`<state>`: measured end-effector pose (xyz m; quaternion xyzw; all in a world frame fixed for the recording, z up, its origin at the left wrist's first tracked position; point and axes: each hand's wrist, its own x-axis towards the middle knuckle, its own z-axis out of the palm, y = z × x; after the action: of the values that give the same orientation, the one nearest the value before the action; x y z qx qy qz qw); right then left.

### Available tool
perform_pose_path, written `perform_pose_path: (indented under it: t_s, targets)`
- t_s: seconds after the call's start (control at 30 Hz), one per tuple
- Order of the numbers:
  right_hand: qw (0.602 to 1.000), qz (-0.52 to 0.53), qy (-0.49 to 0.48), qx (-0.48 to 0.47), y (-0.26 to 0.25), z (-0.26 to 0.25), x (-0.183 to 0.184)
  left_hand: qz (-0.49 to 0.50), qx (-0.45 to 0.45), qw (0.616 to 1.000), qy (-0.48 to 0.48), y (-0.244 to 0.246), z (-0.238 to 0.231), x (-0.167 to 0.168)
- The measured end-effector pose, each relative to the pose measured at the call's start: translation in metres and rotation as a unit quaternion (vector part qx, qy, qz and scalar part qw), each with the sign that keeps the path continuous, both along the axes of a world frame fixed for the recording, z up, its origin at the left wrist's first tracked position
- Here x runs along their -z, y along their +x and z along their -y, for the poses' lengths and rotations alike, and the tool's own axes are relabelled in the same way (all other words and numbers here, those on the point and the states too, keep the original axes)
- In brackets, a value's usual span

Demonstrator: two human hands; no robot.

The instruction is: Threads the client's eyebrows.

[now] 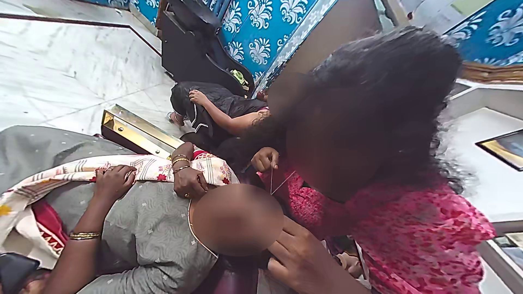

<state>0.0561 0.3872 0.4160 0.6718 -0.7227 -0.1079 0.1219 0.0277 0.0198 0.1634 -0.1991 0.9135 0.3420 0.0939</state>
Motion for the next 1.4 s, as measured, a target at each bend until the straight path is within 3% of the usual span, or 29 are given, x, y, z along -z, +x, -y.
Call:
perform_pose_path:
  t_s: [0.03, 0.1, 0.2, 0.23, 0.27, 0.3, 0.33, 0.37, 0.43, 0.53, 0.67, 0.83, 0.9, 1.13, 1.27, 1.4]
  targets:
    - [1.0, 0.013, 0.013, -0.009, -0.003, 0.0, -0.003, -0.037, -0.028, 0.998, 0.043, 0.008, -0.008, -0.021]
    - [0.998, 0.032, 0.047, -0.022, -0.007, 0.001, -0.003, -0.102, -0.048, 0.991, 0.071, 0.017, -0.014, -0.032]
    - [0.994, 0.054, 0.091, -0.039, -0.012, 0.007, 0.002, -0.047, -0.036, 0.997, 0.053, 0.009, -0.008, -0.019]
    - [0.993, 0.07, 0.086, -0.048, -0.013, 0.01, 0.003, -0.006, -0.004, 1.0, 0.014, 0.001, 0.0, 0.0]
    - [0.993, 0.09, 0.063, -0.054, -0.015, 0.013, 0.005, -0.029, 0.015, 0.997, -0.065, -0.006, 0.007, 0.042]
    - [0.992, 0.112, 0.028, -0.054, -0.016, 0.015, 0.008, -0.249, -0.037, 0.952, -0.173, -0.017, 0.011, 0.122]
    - [0.99, 0.135, -0.007, -0.047, -0.017, 0.017, 0.009, -0.294, -0.039, 0.942, -0.159, -0.027, 0.021, 0.159]
    - [0.988, 0.15, -0.032, -0.03, -0.017, 0.017, 0.007, -0.283, -0.032, 0.95, -0.127, -0.031, 0.027, 0.17]
    - [0.988, 0.149, -0.027, 0.017, -0.014, 0.017, -0.006, -0.248, -0.031, 0.965, -0.085, -0.032, 0.029, 0.168]
    - [0.991, 0.112, 0.06, 0.042, -0.01, 0.013, -0.018, -0.233, -0.029, 0.969, -0.075, -0.03, 0.029, 0.162]
    - [0.987, 0.086, 0.117, -0.066, -0.018, 0.009, 0.0, -0.233, -0.03, 0.969, -0.075, -0.032, 0.03, 0.166]
    - [0.983, 0.169, -0.027, -0.074, -0.022, 0.015, 0.005, -0.229, -0.028, 0.971, -0.068, -0.032, 0.031, 0.167]
    - [0.979, 0.197, -0.033, -0.036, -0.02, 0.014, -0.005, -0.234, -0.028, 0.969, -0.069, -0.03, 0.03, 0.165]
    - [0.976, 0.121, 0.141, -0.116, -0.026, 0.003, -0.011, -0.243, -0.018, 0.966, -0.082, -0.03, 0.031, 0.166]
    - [0.959, 0.239, 0.041, -0.143, -0.04, 0.003, -0.007, -0.248, -0.016, 0.964, -0.096, -0.031, 0.034, 0.17]
    - [0.953, 0.253, -0.051, -0.16, -0.045, -0.002, -0.007, -0.241, -0.024, 0.965, -0.099, -0.03, 0.032, 0.172]
